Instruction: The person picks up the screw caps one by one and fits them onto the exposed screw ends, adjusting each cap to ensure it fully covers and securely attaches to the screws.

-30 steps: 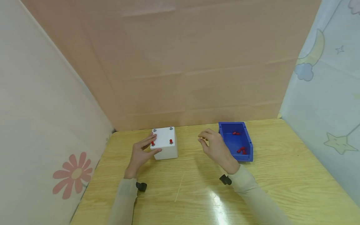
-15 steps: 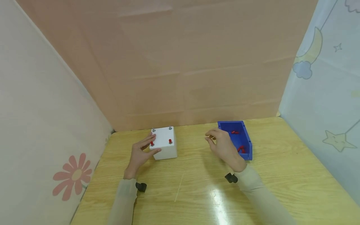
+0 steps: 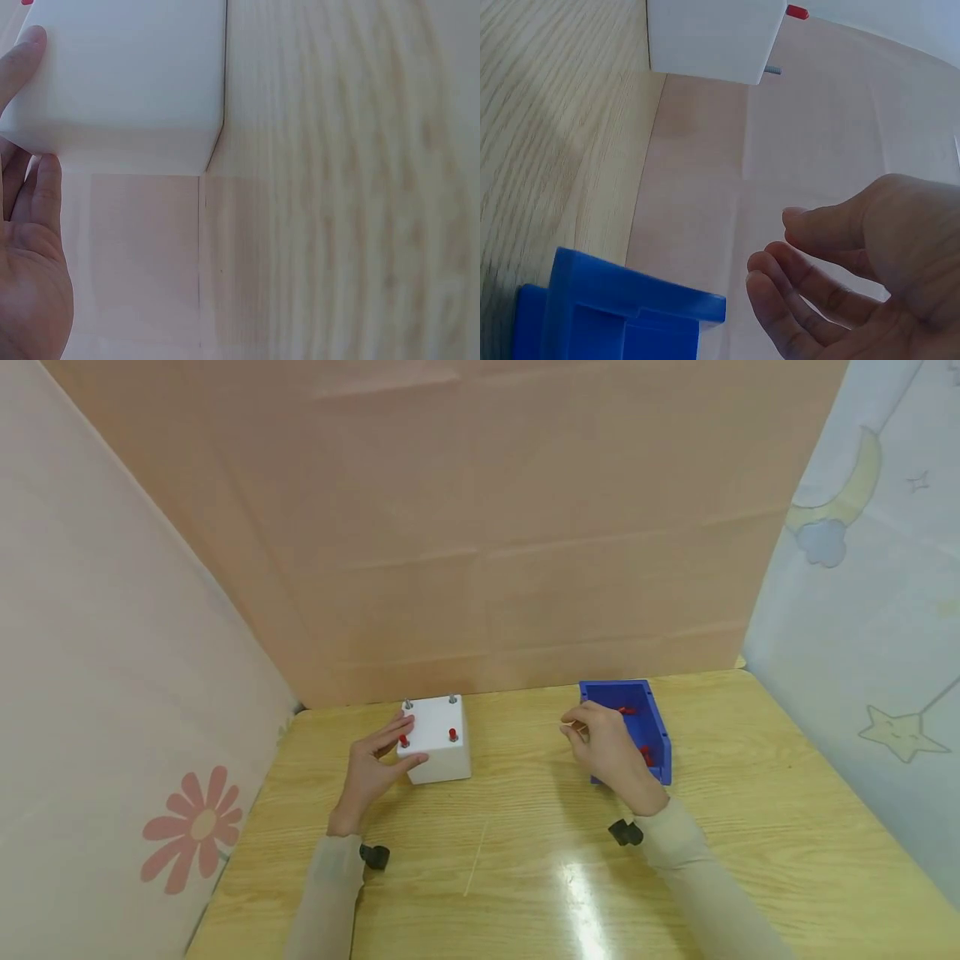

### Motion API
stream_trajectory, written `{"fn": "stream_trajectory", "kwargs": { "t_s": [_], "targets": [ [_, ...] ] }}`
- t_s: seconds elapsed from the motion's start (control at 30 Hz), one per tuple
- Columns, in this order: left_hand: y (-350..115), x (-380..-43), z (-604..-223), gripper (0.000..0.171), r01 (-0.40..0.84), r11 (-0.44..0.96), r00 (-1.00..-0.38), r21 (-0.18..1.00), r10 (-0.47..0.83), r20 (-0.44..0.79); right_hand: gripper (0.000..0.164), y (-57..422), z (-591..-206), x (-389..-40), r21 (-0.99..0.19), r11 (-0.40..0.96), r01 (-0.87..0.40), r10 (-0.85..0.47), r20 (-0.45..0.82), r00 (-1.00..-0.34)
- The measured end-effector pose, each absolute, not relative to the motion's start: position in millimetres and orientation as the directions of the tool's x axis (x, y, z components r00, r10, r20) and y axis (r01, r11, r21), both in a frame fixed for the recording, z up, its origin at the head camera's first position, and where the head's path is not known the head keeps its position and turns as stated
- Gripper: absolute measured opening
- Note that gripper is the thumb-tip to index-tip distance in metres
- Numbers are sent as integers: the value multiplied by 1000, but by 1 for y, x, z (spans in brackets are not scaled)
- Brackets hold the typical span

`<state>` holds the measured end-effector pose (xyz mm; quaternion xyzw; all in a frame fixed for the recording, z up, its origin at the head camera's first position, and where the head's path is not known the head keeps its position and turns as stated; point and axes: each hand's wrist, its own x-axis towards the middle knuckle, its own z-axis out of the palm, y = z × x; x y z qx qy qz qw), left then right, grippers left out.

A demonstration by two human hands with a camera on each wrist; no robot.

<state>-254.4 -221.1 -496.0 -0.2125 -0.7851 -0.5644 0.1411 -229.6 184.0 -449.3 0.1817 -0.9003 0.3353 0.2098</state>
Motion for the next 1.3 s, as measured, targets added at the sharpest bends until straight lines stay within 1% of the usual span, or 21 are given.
{"fn": "stream_trajectory", "kwargs": {
  "t_s": [0.2, 0.47, 0.67, 0.97, 1.3],
  "targets": [
    [-220, -255, -496, 53, 505, 268, -863, 820, 184, 471, 11, 192, -448, -228, -539, 698, -471, -185, 500, -846],
    [-220, -254, -496, 53, 500, 271, -866, 822, 178, 468, 16, 202, -446, -228, -526, 728, -440, -184, 468, -864],
    [-220, -254, -497, 54, 500, 274, -866, 822, 177, 468, 13, 207, -444, -229, -500, 751, -431, -197, 453, -870],
    [-222, -254, -496, 54, 490, 275, -871, 827, 179, 457, 9, 212, -441, -230, -492, 769, -408, -193, 430, -882],
    [-220, -254, -497, 53, 493, 277, -870, 825, 176, 461, 9, 223, -441, -229, -495, 792, -358, -176, 375, -910]
  ]
}}
